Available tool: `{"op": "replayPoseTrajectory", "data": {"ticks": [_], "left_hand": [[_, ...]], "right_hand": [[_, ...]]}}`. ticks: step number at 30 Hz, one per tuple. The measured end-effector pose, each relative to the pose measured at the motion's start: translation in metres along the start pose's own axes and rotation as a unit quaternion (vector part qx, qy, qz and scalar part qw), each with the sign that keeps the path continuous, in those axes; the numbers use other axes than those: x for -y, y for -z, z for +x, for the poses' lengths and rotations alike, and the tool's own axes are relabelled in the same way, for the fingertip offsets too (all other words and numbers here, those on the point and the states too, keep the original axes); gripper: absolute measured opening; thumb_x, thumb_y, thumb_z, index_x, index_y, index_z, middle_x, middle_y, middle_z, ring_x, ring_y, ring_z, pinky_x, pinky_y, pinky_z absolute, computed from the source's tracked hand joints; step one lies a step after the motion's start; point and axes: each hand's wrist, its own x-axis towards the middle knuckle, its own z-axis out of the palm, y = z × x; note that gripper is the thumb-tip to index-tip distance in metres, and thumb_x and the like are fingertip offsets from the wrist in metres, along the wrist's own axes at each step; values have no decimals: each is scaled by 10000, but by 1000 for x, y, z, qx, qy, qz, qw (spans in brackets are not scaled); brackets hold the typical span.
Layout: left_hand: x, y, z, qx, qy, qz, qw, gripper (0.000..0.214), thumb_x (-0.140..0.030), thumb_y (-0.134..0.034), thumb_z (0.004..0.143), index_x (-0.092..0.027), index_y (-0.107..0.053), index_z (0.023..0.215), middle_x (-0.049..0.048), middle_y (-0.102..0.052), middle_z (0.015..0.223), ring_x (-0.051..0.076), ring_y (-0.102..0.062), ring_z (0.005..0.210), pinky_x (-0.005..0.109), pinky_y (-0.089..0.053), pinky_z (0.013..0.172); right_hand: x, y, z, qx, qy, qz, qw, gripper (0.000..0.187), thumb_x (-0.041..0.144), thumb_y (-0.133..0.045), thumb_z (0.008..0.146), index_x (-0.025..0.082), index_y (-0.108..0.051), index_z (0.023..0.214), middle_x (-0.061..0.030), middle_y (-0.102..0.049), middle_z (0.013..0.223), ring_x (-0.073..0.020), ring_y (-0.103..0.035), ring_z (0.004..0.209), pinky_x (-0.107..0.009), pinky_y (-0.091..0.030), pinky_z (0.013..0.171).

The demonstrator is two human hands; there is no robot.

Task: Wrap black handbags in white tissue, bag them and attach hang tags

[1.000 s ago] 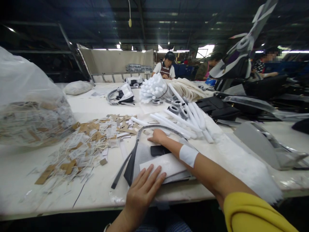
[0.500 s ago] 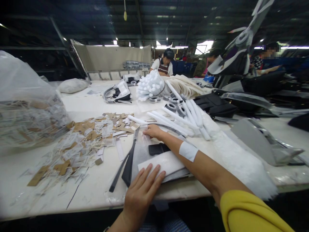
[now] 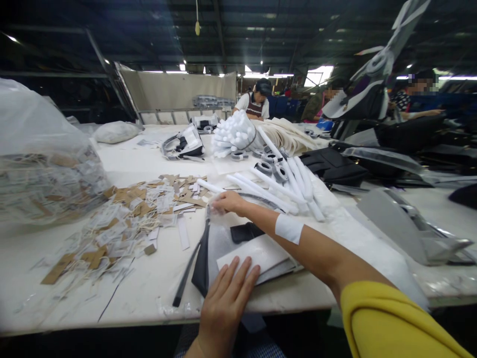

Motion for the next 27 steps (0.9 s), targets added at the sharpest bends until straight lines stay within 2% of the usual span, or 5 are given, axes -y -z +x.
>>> {"op": "replayPoseTrajectory", "data": {"ticks": [5,10,15,20,27], "left_hand": [[4,8,6,24,-8,13,1000,412,-194,-334,1032,-253,-575,1361,-25,-591,1392,230,-592,1245,365,-541,1001],[6,15,11,59,-23,21,998,415,-191,-332,1032,-254,-555,1377,-30,-585,1398,222,-584,1256,364,-554,982],[9,17,9,88,-30,17,995,413,-211,-339,1032,-242,-532,1396,-14,-565,1425,237,-564,1276,386,-539,1004],[22,19,11,110,-94,0,990,411,-165,-438,997,-209,-516,1398,44,-621,1366,232,-600,1230,384,-525,1014],[25,26,16,80,-79,-63,992,312,-184,-414,1009,-113,-621,1231,93,-721,1156,214,-649,1140,350,-522,1019]], "right_hand": [[24,3,-31,12,59,30,998,183,296,-739,783,126,-733,851,-66,-756,802,-121,-670,686,-195,-518,618],[28,2,-75,14,124,90,988,407,474,-769,742,126,-755,952,-101,-770,935,-194,-718,874,-328,-554,846],[28,1,-116,25,206,7,978,332,453,-688,844,179,-778,1006,-73,-762,1040,-225,-694,1025,-381,-491,1006],[9,-9,-151,49,337,-113,933,184,254,-637,906,244,-783,1019,-66,-691,1102,-168,-648,1019,-314,-499,946],[-29,-15,-172,35,367,-108,923,313,123,-545,905,264,-765,1078,-58,-650,994,-151,-643,921,-288,-537,823]]}}
